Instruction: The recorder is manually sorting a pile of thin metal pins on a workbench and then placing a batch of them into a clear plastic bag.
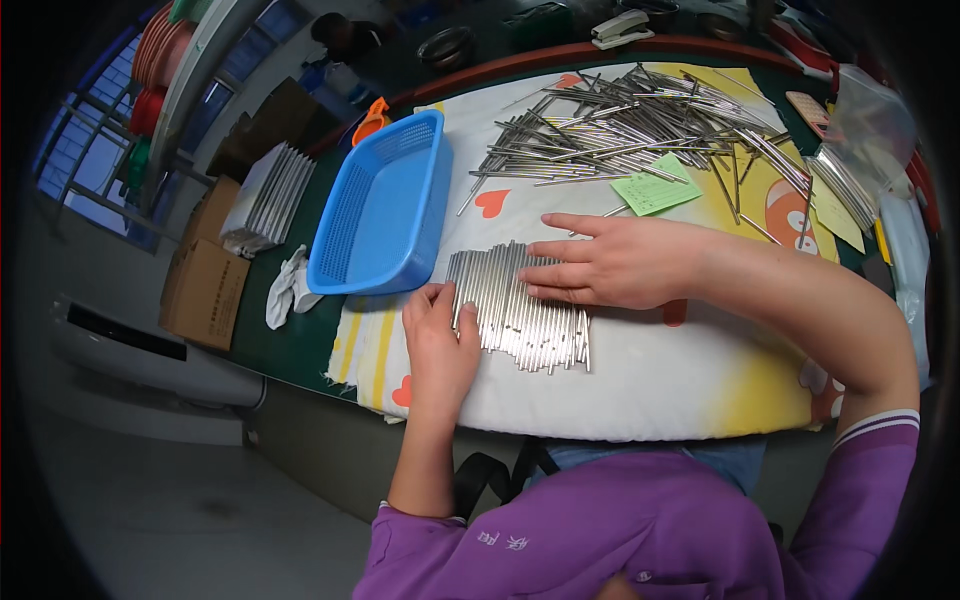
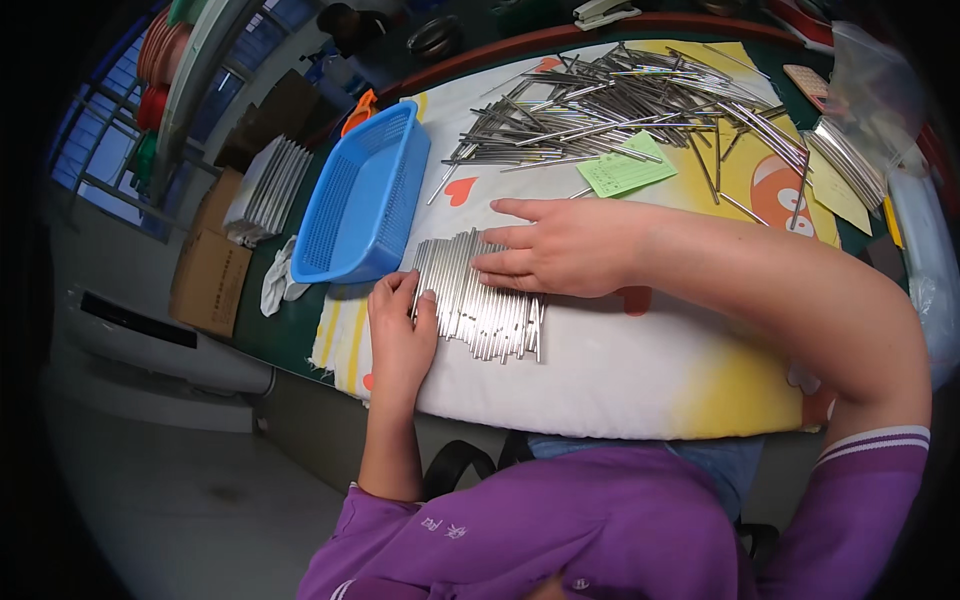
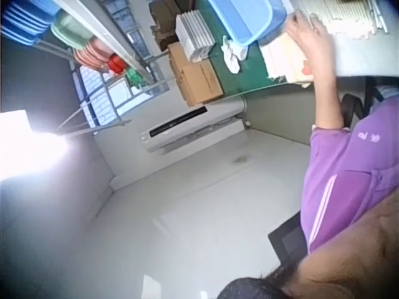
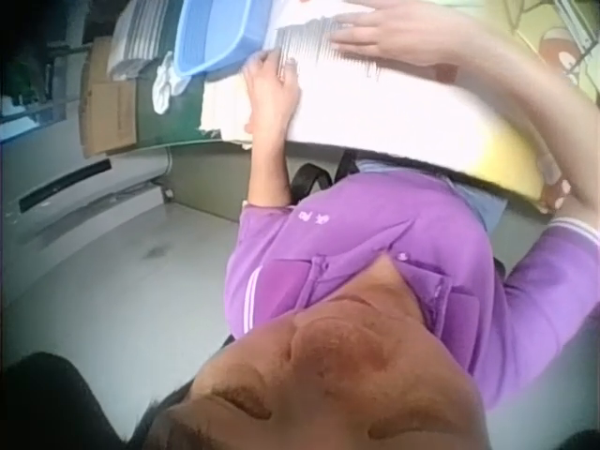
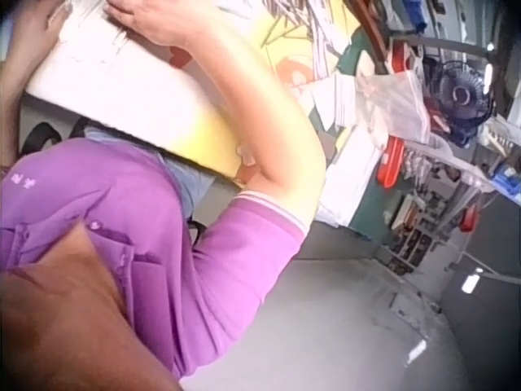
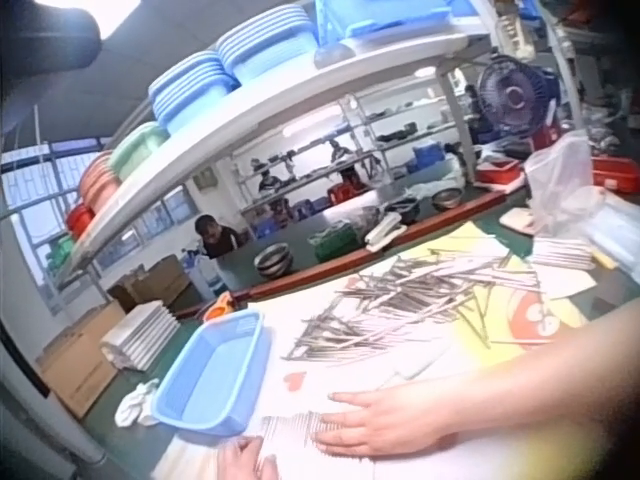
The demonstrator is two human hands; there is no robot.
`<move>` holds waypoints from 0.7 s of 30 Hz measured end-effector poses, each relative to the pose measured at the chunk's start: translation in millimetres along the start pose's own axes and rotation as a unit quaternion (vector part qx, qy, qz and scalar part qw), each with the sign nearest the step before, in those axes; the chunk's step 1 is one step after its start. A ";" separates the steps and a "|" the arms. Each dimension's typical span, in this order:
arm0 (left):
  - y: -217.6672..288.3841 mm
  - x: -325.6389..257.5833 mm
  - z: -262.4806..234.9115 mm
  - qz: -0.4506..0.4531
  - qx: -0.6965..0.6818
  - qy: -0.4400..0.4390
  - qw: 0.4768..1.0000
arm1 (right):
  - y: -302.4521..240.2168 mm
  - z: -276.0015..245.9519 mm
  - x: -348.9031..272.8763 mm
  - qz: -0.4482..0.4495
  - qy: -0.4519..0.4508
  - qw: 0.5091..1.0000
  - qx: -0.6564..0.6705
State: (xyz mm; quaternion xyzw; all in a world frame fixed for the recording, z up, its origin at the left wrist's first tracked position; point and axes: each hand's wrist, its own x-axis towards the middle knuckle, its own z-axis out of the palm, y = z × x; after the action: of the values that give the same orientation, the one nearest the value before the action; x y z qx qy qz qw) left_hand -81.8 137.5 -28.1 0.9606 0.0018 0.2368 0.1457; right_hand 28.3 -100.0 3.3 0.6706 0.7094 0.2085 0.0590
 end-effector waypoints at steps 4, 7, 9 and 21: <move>1.8 2.8 5.0 0.005 -0.106 -0.027 0.994 | 7.4 18.3 32.4 -0.042 0.035 0.998 -0.020; 7.7 -1.1 1.0 -0.012 -0.166 -0.027 0.986 | 6.9 26.4 57.3 -0.044 0.052 0.997 -0.024; 11.9 -3.9 -7.9 -0.097 -0.233 -0.073 0.965 | 8.1 35.8 72.9 -0.051 0.057 0.997 -0.011; 3.7 -12.8 -0.1 -0.074 -0.316 -0.036 0.945 | 6.5 20.2 105.4 0.022 -0.081 0.990 0.117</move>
State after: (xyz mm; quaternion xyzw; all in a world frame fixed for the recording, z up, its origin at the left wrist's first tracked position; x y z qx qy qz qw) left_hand -93.4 133.1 -32.8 0.8701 -0.0078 0.1787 0.4592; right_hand 31.8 7.4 8.1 0.7033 0.7066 0.0708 0.0329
